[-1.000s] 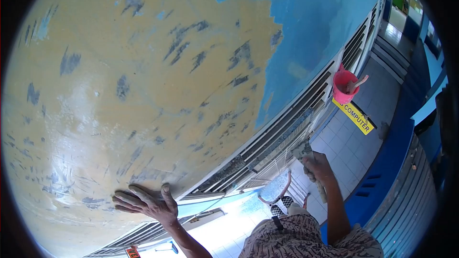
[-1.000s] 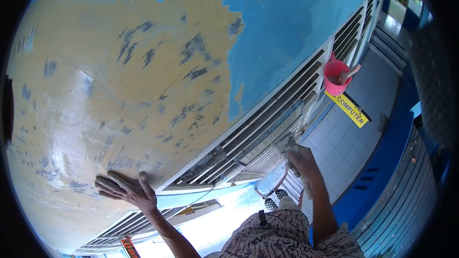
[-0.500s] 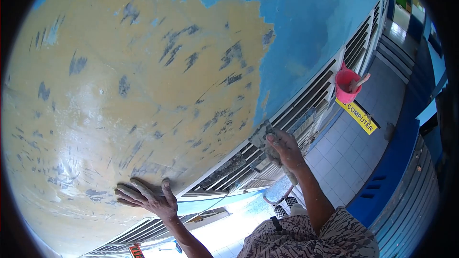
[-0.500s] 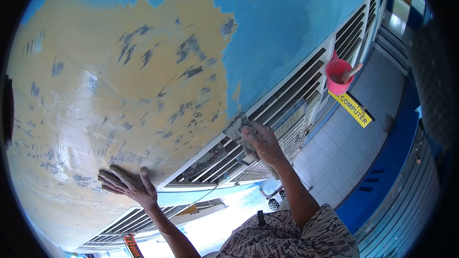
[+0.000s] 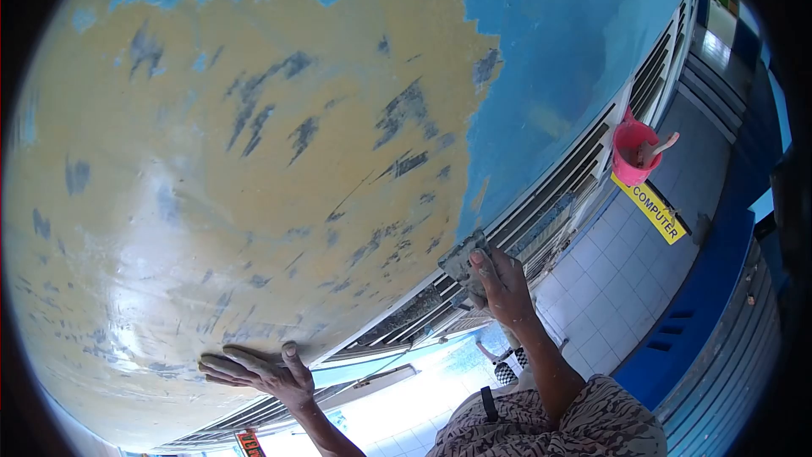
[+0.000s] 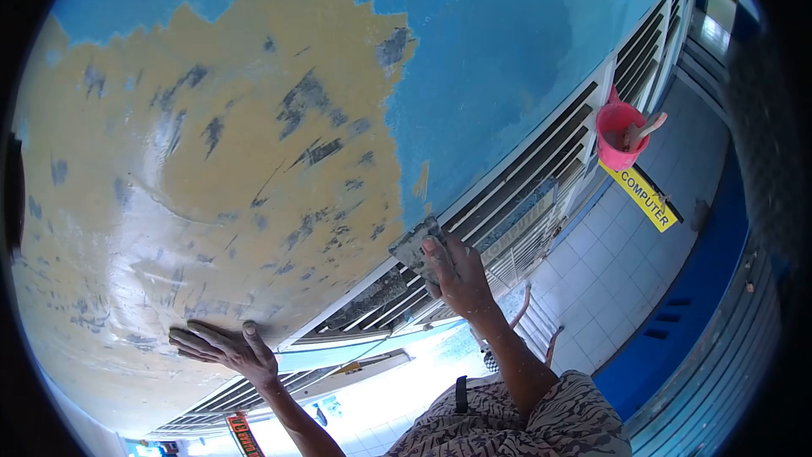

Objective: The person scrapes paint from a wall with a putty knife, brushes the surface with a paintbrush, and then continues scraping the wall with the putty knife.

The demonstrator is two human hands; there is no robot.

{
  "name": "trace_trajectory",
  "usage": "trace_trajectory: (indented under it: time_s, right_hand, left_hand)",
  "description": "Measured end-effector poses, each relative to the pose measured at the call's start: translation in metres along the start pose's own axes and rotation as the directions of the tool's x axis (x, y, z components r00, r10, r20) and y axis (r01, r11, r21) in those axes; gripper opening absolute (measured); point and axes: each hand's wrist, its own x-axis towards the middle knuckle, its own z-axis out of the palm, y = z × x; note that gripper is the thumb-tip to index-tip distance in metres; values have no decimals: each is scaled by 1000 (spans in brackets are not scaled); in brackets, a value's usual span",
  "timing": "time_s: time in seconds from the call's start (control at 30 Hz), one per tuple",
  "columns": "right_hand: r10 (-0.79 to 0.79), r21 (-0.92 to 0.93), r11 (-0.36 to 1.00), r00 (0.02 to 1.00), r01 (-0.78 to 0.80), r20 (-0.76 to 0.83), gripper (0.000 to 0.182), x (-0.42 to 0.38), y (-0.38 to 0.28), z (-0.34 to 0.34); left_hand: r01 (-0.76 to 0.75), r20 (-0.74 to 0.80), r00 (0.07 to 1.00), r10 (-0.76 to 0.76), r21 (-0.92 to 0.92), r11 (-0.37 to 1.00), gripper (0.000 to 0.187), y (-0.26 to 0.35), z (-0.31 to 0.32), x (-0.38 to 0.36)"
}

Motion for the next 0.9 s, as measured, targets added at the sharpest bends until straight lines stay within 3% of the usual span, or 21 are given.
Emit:
trace_trajectory:
  time_s: [0.07,0.2,0.27,0.4,0.43,0.47,0.5,0.57,0.6,0.63,0.67,0.7,0.73,0.83,0.87,0.9]
  right_hand:
    - [-18,3,1000,1000,18,19,49,1,7,0]
    - [24,-57,998,1000,-23,18,49,2,1,-2]
    - [-64,-134,989,998,66,20,53,5,1,-3]
    - [5,-85,996,994,5,111,39,16,0,-7]
    - [-354,-382,847,928,370,115,43,25,0,0]
    - [-640,-616,489,734,617,228,55,27,0,5]
    - [-641,-610,494,733,619,226,55,25,-1,6]
    - [-631,-629,449,723,635,279,82,26,-5,6]
    - [-644,-626,438,711,645,282,82,24,-5,4]
    - [-460,-451,764,880,461,120,61,15,0,1]
    - [-191,-199,961,981,193,29,42,6,7,-1]
    - [112,80,990,993,-113,24,32,5,4,0]
    - [-58,-15,998,998,58,-18,47,5,0,4]
    - [-22,-18,1000,999,22,-49,48,8,-24,11]
    - [-178,-98,980,983,174,-41,51,8,-18,8]
    - [-123,-45,992,992,122,-22,52,8,-5,8]
  left_hand:
    - [4,4,1000,-4,-1,1000,90,-1,0,-1]
    - [16,-1,1000,-16,-1,1000,90,3,0,1]
    - [17,-7,1000,-17,-6,1000,90,2,-1,1]
    - [44,-10,999,-44,-13,999,89,9,-1,1]
    - [57,-6,998,-58,-23,998,89,10,-2,3]
    - [40,-20,999,-41,-18,999,88,9,0,2]
    - [25,-37,999,-25,-9,1000,88,7,2,3]
    - [22,-52,998,-22,8,1000,84,10,1,3]
    - [27,-81,996,-26,14,1000,84,10,5,2]
    - [30,-109,994,-28,18,999,83,9,9,2]
    - [33,-119,992,-30,19,999,83,7,11,3]
    - [29,-155,988,-24,29,999,84,7,14,4]
    - [25,-182,983,-17,38,999,84,9,16,3]
    - [39,-198,980,-29,48,998,85,12,18,3]
    - [36,-201,979,-26,49,998,86,9,19,1]
    - [40,-217,976,-27,57,998,85,7,21,1]
